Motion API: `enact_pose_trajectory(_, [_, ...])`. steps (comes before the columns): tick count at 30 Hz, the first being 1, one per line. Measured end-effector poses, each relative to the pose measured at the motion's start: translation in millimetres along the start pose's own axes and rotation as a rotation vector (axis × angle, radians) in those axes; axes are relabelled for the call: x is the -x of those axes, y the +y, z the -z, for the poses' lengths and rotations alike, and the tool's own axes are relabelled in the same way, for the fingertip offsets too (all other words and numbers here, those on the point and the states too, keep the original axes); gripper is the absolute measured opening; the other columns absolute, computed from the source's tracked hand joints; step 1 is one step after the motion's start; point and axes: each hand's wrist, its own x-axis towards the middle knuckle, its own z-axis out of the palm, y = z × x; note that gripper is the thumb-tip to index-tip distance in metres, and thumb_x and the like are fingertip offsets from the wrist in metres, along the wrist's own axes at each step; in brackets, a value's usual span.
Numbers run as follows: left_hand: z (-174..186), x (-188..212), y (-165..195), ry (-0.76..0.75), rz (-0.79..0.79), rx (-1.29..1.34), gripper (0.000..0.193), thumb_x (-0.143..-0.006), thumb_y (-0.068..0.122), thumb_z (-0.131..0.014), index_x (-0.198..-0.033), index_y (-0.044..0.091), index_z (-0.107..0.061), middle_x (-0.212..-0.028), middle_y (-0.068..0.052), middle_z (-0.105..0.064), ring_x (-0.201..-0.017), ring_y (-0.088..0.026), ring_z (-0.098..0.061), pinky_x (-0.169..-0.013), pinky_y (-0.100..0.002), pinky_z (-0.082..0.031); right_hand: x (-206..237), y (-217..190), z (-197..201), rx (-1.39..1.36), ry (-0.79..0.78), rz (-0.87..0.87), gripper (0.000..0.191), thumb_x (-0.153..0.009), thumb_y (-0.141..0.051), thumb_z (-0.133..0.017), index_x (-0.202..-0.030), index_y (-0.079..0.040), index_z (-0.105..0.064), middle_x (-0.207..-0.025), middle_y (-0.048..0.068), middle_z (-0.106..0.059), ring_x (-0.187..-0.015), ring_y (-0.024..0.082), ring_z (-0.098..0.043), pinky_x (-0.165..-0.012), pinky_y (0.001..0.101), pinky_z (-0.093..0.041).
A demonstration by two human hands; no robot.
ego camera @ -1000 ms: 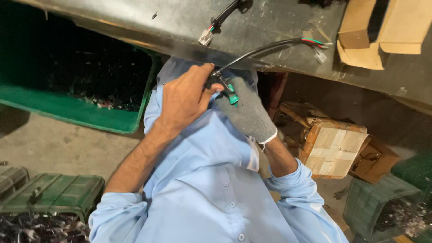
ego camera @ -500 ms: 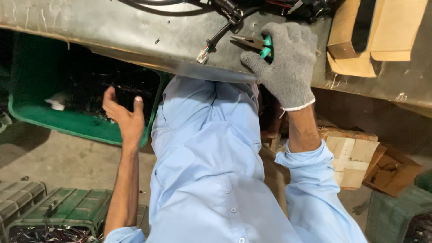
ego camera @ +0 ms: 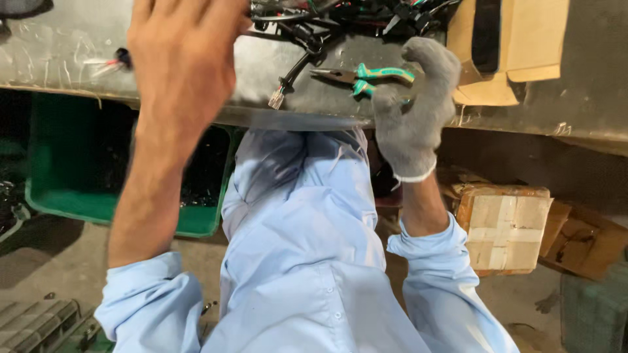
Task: The person sits at a metal workbench and works on black cable harnesses, using pliers to crimp and fit connector ends onto stripped wire leads, pulling and positioning the cable while working. At the end the person gathers the finished harnesses into a pile on the bench.
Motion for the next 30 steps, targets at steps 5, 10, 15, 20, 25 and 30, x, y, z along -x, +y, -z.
enact_pose_trajectory(5, [37,15,49,-0.072,-0.264,0.087,0.016,-0.099,0.016,-0.081,-0.114,0.017,-0.075,-0.089,-0.001,-0.062,-0.082,-0.019,-0.061,-0.074,-0.036,-0.046,1,-49,13,-0.18,-0.32,-0.014,0.033,-0.111,-0.035,-0.055,-0.127,-0.006,-0.055,-0.118,0.017,-0.063,-0.109,0.032,-0.062,-0.1,0.0383,-0.053])
enact_pose_trajectory(10, [6,38,70,0.537,-0.044,0.069,0.027,-0.104,0.036,-0.065,-0.126,0.025,-0.054,-0.105,-0.007,-0.057,-0.1,-0.024,-0.054,-0.09,-0.039,-0.043,7,-63,-7,-1.119,-0.319,-0.804,0.044,-0.113,-0.049,-0.054,-0.118,-0.005,-0.056,-0.086,0.004,-0.06,-0.073,0.017,-0.054,-0.071,0.0353,-0.046])
enact_pose_trajectory(15, [-39,81,101,-0.052,0.375,1.167,0.036,-0.113,0.03,-0.06,-0.137,0.005,-0.05,-0.114,-0.008,-0.062,-0.105,-0.019,-0.061,-0.092,-0.038,-0.049,16,-54,-10,-1.567,-0.119,-1.045,0.032,-0.112,-0.042,-0.054,-0.12,-0.011,-0.049,-0.088,0.003,-0.05,-0.075,0.017,-0.052,-0.068,0.0347,-0.047])
enact_pose_trajectory(20, [-60,114,106,-0.343,0.885,1.444,0.037,-0.11,0.036,-0.048,-0.12,0.003,-0.061,-0.083,-0.008,-0.053,-0.077,-0.017,-0.046,-0.071,-0.035,-0.041,31,-60,-21,-1.275,0.019,-0.801,0.029,-0.115,-0.039,-0.057,-0.12,-0.012,-0.048,-0.094,0.004,-0.052,-0.083,0.019,-0.053,-0.081,0.0383,-0.051])
enact_pose_trajectory(25, [-66,120,107,-0.101,0.69,1.168,0.039,-0.115,0.039,-0.047,-0.126,0.001,-0.05,-0.104,-0.01,-0.053,-0.086,-0.019,-0.053,-0.081,-0.032,-0.047,61,-73,-29,-1.42,0.14,-0.8,0.029,-0.114,-0.038,-0.058,-0.118,-0.011,-0.047,-0.089,0.001,-0.05,-0.08,0.016,-0.049,-0.082,0.0362,-0.049])
enact_pose_trajectory(30, [-66,109,97,-0.296,0.345,0.989,0.024,-0.11,0.028,-0.059,-0.123,0.008,-0.058,-0.105,-0.008,-0.057,-0.096,-0.023,-0.055,-0.089,-0.036,-0.045,60,-67,-10,-1.259,-0.115,-0.8,0.027,-0.116,-0.032,-0.056,-0.116,-0.005,-0.053,-0.085,0.003,-0.055,-0.07,0.013,-0.049,-0.068,0.0313,-0.046])
